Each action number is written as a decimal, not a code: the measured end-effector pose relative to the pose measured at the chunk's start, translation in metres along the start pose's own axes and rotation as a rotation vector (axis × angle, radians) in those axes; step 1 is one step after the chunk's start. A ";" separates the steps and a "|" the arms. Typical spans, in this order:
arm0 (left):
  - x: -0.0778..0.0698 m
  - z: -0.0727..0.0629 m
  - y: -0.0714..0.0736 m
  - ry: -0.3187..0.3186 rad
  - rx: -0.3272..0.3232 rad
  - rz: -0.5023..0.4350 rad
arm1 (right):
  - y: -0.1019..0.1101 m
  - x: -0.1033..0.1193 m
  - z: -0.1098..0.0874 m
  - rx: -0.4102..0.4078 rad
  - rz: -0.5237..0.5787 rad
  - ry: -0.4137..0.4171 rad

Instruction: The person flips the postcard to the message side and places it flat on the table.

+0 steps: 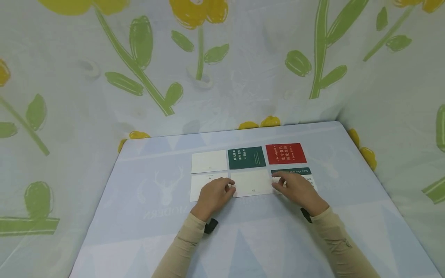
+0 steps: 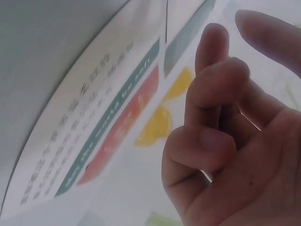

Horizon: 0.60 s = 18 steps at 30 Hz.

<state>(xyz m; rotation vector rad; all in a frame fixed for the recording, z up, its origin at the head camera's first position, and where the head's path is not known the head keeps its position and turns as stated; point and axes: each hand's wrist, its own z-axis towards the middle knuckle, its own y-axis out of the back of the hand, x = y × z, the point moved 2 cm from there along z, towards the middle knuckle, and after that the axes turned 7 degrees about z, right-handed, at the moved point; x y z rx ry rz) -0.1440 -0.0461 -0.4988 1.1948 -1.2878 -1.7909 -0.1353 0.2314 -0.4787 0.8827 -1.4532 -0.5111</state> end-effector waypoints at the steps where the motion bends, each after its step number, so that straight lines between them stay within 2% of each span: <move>1: 0.002 0.000 0.001 0.004 -0.008 0.001 | 0.002 -0.001 -0.001 -0.008 -0.004 0.000; 8: 0.011 0.003 0.006 0.002 -0.058 0.006 | 0.011 -0.011 -0.005 -0.045 -0.001 -0.005; 18: 0.013 0.006 0.012 -0.021 -0.107 0.022 | 0.018 -0.019 -0.006 -0.064 0.026 -0.023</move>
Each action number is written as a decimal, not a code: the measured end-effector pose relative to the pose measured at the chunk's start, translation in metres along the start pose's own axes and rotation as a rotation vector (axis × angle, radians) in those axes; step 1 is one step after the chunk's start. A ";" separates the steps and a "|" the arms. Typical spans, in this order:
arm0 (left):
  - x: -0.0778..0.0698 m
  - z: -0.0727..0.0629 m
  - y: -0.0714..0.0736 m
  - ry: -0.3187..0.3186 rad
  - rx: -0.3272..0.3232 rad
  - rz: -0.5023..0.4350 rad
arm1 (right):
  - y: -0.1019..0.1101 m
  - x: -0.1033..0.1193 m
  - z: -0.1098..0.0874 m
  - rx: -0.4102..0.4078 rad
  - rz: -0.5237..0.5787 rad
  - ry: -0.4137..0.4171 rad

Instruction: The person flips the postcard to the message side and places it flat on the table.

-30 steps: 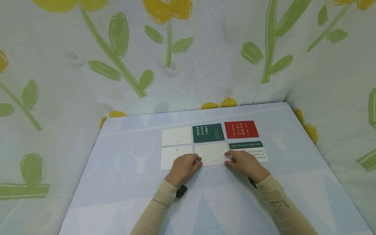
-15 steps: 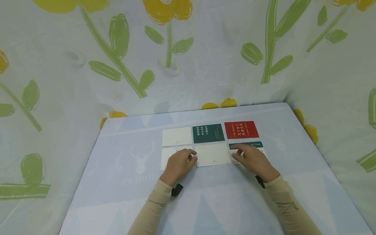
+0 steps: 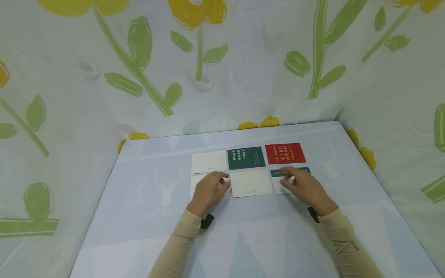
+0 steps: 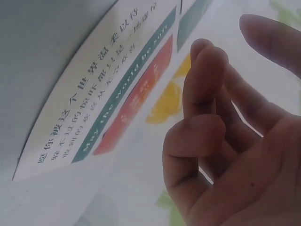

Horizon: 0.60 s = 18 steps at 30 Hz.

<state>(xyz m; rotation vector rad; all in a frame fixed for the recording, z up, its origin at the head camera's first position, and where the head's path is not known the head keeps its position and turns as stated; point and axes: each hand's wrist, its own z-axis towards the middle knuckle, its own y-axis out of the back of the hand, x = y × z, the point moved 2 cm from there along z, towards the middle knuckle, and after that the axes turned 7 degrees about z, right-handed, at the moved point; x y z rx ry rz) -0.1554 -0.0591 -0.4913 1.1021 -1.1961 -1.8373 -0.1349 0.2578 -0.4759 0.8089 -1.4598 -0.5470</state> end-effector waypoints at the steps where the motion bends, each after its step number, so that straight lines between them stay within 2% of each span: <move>1: 0.000 0.001 0.001 0.000 -0.001 0.000 | 0.001 0.000 0.000 0.001 0.002 0.000; 9: 0.004 0.012 0.000 -0.001 0.004 0.012 | 0.005 -0.001 0.000 -0.002 0.002 -0.012; 18: 0.015 0.035 -0.002 -0.028 0.018 0.046 | 0.010 -0.008 0.000 -0.011 -0.002 -0.032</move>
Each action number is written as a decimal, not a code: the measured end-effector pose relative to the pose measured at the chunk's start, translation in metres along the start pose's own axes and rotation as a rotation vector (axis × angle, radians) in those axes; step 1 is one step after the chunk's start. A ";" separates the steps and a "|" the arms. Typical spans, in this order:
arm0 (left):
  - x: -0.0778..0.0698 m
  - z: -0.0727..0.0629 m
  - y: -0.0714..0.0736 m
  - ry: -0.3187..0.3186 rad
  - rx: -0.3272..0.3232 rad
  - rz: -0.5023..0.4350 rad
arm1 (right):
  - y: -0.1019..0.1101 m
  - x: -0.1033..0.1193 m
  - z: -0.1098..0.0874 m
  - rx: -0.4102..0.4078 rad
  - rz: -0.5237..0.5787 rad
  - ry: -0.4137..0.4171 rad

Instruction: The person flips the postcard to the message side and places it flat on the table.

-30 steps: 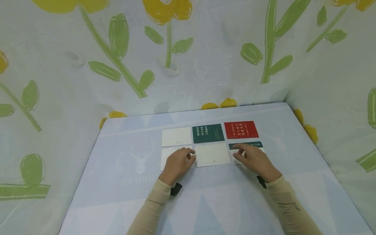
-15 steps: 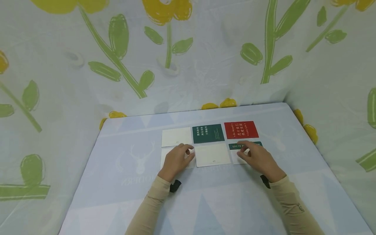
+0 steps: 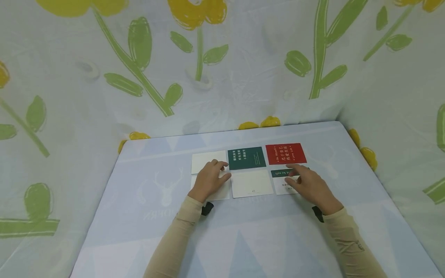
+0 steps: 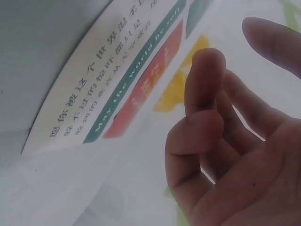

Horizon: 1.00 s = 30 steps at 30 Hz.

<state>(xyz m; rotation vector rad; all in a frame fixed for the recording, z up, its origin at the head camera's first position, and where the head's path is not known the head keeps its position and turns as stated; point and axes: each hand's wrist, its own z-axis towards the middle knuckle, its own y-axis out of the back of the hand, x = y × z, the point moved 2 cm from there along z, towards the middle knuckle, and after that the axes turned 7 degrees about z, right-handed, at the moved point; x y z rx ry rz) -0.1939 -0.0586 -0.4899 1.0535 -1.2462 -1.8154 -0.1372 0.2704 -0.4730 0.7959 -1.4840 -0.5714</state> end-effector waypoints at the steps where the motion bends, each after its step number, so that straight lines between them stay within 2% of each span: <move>1: 0.002 0.003 -0.001 -0.001 0.011 -0.002 | 0.001 -0.001 0.000 -0.004 -0.005 0.000; 7: 0.009 0.026 -0.005 0.008 0.087 0.002 | 0.005 -0.004 0.000 -0.025 -0.007 0.026; 16: 0.014 0.054 -0.008 -0.032 0.137 0.088 | 0.008 -0.007 0.001 -0.063 -0.021 0.081; 20: 0.013 0.063 -0.009 -0.035 0.180 0.084 | 0.009 -0.006 0.003 -0.071 -0.029 0.077; 25: 0.012 0.072 -0.014 -0.034 0.245 0.122 | 0.010 -0.003 0.009 -0.054 -0.021 0.072; 30: 0.011 0.079 -0.018 -0.033 0.281 0.137 | 0.012 0.000 0.015 -0.049 -0.015 0.087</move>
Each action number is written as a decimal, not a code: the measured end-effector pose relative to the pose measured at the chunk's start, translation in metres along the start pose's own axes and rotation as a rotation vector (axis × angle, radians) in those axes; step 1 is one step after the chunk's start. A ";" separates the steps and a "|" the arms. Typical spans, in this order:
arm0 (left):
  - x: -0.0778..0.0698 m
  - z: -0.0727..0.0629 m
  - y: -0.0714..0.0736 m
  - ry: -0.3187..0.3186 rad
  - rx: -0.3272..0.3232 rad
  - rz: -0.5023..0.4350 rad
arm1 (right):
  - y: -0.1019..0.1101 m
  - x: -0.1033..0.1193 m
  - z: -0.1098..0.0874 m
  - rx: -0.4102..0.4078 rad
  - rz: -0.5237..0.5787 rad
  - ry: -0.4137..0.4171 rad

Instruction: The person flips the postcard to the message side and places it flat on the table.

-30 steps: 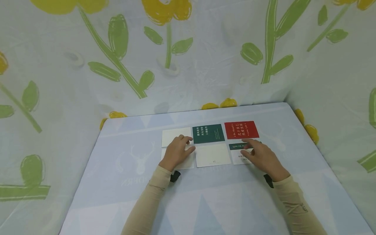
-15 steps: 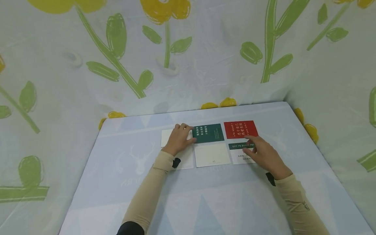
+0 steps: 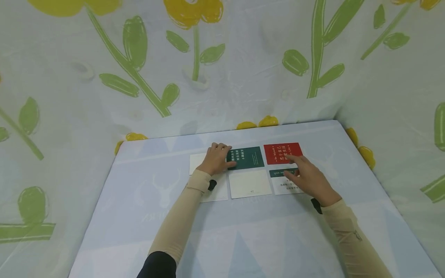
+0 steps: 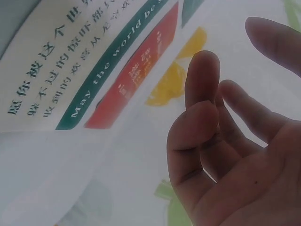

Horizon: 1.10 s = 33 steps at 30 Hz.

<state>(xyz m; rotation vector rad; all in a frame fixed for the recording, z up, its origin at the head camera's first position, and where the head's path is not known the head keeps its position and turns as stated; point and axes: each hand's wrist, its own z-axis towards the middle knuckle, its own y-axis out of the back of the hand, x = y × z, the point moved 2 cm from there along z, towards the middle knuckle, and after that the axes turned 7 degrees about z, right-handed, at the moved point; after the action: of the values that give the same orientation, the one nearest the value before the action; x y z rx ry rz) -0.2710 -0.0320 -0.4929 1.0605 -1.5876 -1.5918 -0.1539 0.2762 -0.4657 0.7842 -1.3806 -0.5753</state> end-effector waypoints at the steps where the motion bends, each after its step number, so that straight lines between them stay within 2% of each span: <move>1: 0.000 0.001 0.000 0.001 0.003 -0.001 | 0.000 0.000 0.001 0.002 0.002 0.000; 7: 0.003 0.005 0.000 0.008 0.027 0.004 | -0.004 0.004 0.013 0.025 -0.002 0.013; 16: 0.005 0.012 -0.005 -0.001 0.077 0.033 | -0.013 0.023 0.039 0.084 -0.027 0.030; 27: -0.002 0.010 0.006 0.032 0.093 0.046 | -0.030 0.034 0.079 0.168 -0.081 0.022; 33: -0.005 0.012 0.008 0.031 0.107 0.090 | -0.040 0.031 0.100 0.203 -0.104 -0.003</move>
<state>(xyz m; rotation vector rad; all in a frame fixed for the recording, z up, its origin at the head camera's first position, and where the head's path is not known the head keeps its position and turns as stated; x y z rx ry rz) -0.2805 -0.0224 -0.4850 1.0489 -1.6917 -1.4386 -0.2452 0.2121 -0.4758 1.0243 -1.4212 -0.5218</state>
